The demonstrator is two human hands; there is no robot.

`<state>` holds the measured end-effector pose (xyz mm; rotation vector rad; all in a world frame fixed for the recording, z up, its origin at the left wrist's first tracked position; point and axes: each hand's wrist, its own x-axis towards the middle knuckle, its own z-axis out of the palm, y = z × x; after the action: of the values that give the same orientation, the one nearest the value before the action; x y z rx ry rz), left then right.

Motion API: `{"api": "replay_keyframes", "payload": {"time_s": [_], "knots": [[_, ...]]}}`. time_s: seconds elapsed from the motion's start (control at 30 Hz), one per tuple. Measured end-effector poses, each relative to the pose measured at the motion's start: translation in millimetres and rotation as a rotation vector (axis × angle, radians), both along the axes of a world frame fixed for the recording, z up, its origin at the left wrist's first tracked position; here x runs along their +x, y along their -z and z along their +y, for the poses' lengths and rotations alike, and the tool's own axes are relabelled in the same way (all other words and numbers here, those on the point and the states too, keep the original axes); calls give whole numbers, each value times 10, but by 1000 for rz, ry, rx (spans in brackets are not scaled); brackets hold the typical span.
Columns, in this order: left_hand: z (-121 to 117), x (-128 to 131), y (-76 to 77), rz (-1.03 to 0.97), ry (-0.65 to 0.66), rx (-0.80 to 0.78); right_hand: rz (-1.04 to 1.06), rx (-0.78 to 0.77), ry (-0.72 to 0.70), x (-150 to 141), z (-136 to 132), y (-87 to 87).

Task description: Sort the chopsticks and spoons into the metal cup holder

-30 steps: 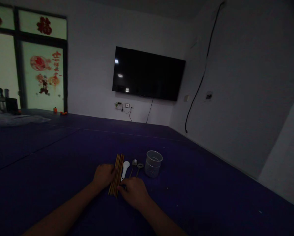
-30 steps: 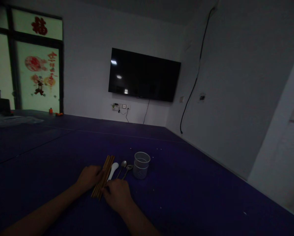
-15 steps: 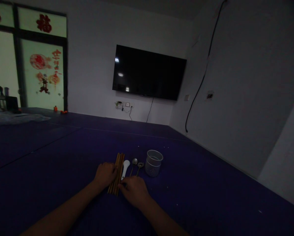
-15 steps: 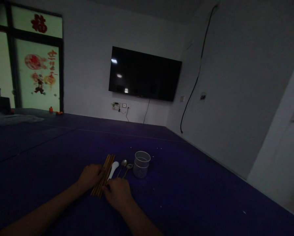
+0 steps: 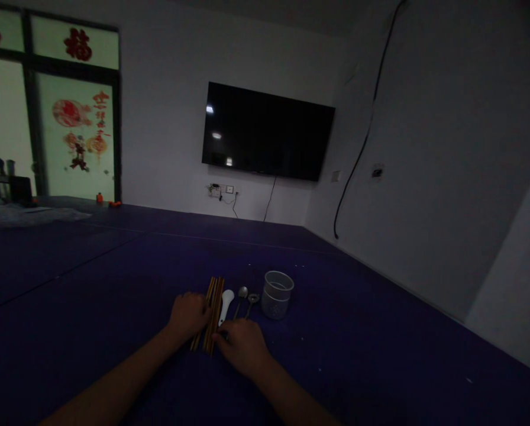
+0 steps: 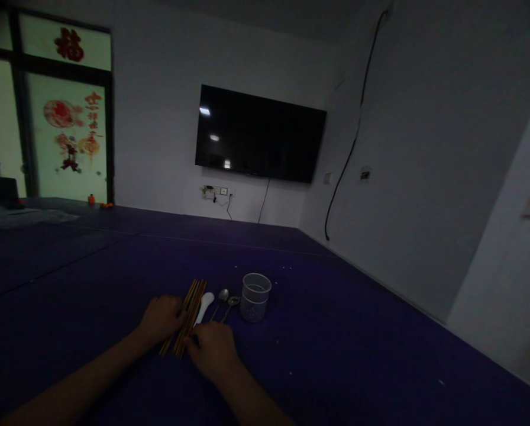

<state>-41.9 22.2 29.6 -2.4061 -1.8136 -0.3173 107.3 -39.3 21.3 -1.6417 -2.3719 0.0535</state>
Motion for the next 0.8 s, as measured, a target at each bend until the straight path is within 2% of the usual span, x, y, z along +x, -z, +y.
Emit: {"api": "replay_keyframes", "payload": {"time_s": [0.4,0.8], "knots": [[-4,-33,-12,18,-89,22,-2,12,-1,5,2,-2],[38,-58,30,48,-85,-7,0,18,14,-8,0,13]]}}
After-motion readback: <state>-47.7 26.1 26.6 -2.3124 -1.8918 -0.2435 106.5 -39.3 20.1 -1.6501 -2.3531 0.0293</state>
